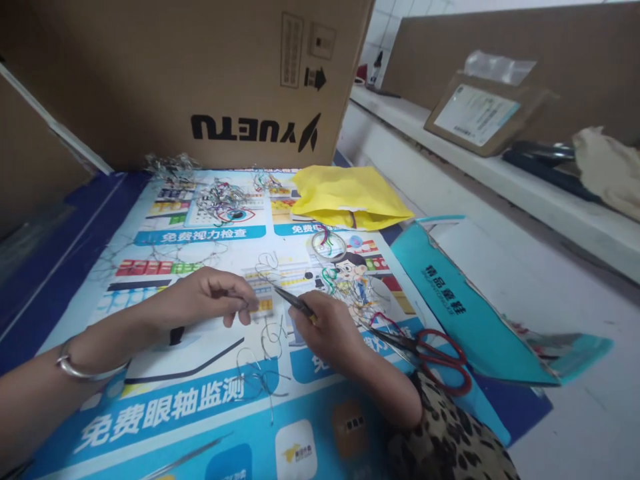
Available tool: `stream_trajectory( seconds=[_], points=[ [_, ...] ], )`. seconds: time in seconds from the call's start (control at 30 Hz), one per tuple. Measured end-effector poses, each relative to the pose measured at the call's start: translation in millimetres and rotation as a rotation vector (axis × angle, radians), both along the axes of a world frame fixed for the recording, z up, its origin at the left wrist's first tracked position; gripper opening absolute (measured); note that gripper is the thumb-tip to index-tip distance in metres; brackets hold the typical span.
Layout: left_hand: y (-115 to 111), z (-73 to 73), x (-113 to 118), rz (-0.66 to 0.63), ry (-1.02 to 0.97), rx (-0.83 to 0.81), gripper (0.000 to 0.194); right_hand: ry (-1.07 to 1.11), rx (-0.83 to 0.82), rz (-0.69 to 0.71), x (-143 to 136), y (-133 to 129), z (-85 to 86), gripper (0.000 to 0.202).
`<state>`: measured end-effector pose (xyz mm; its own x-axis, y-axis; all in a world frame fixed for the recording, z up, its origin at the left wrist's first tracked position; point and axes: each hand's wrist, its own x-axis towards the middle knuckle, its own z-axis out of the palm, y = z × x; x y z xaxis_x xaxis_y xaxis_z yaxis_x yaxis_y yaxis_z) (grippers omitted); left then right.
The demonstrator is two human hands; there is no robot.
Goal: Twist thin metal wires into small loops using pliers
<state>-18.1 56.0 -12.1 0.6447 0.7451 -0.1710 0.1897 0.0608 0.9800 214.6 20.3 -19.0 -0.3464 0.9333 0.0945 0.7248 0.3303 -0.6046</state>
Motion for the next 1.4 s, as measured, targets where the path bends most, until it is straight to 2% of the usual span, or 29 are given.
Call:
stream_trajectory(
  seconds=[0.1, 0.2, 0.33, 0.4, 0.47, 0.53, 0.63, 0.73, 0.87, 1.07, 1.17, 1.23, 1.3, 1.4],
  points=[
    [-5.2, 0.2, 4.2, 0.063, -0.01, 0.075, 0.014, 0.078, -0.107, 0.013, -4.7, -3.4, 3.6, 0.021],
    [-9.6, 2.2, 8.3, 0.1, 0.036, 0.243, 0.016, 0.215, -0.261, 0.054, -8.1, -6.1, 6.4, 0.026],
    [-12.1, 6.5, 10.2, 0.055, 0.076, 0.511, 0.021, 0.304, -0.363, 0.063, -11.3, -9.0, 6.9, 0.028],
    [-13.1, 7.0, 10.7, 0.034, 0.078, 0.549, 0.023, 0.29, -0.359, 0.054, -13.2, -10.2, 6.8, 0.024],
    [-15.5, 5.9, 12.3, 0.039, 0.06, 0.498, 0.023, 0.242, -0.321, 0.041, -15.1, -10.9, 6.6, 0.021],
    [-19.9, 3.7, 15.8, 0.075, 0.008, 0.355, 0.021, 0.178, -0.227, 0.006, -16.7, -10.9, 5.0, 0.018],
    [-28.4, -0.2, 24.1, 0.18, -0.106, 0.066, 0.021, 0.088, 0.034, -0.061, -17.9, -9.5, -0.7, 0.016],
    [-34.7, -3.9, 31.9, 0.278, -0.171, -0.119, 0.027, 0.006, 0.26, -0.039, -18.3, -7.7, -7.2, 0.016],
    [-35.9, -6.9, 35.9, 0.312, -0.15, -0.186, 0.023, -0.027, 0.382, 0.042, -19.4, -7.3, -9.8, 0.014],
    [-35.6, -9.9, 36.7, 0.299, -0.12, -0.196, 0.022, 0.025, 0.41, 0.084, -22.6, -6.7, -10.2, 0.014],
    [-36.8, -8.0, 37.1, 0.354, -0.088, -0.136, 0.021, 0.057, 0.369, 0.084, -23.4, -6.7, -8.9, 0.013],
    [-37.8, -4.1, 36.3, 0.429, -0.041, -0.028, 0.02, 0.107, 0.275, 0.047, -22.1, -8.4, -4.4, 0.013],
    [-38.9, 0.2, 34.5, 0.507, 0.023, 0.128, 0.019, 0.182, 0.103, -0.009, -19.1, -11.7, 2.7, 0.019],
    [-40.2, 2.2, 30.9, 0.59, 0.114, 0.359, 0.017, 0.323, -0.189, 0.037, -13.9, -18.2, 13.0, 0.03]
  ],
)
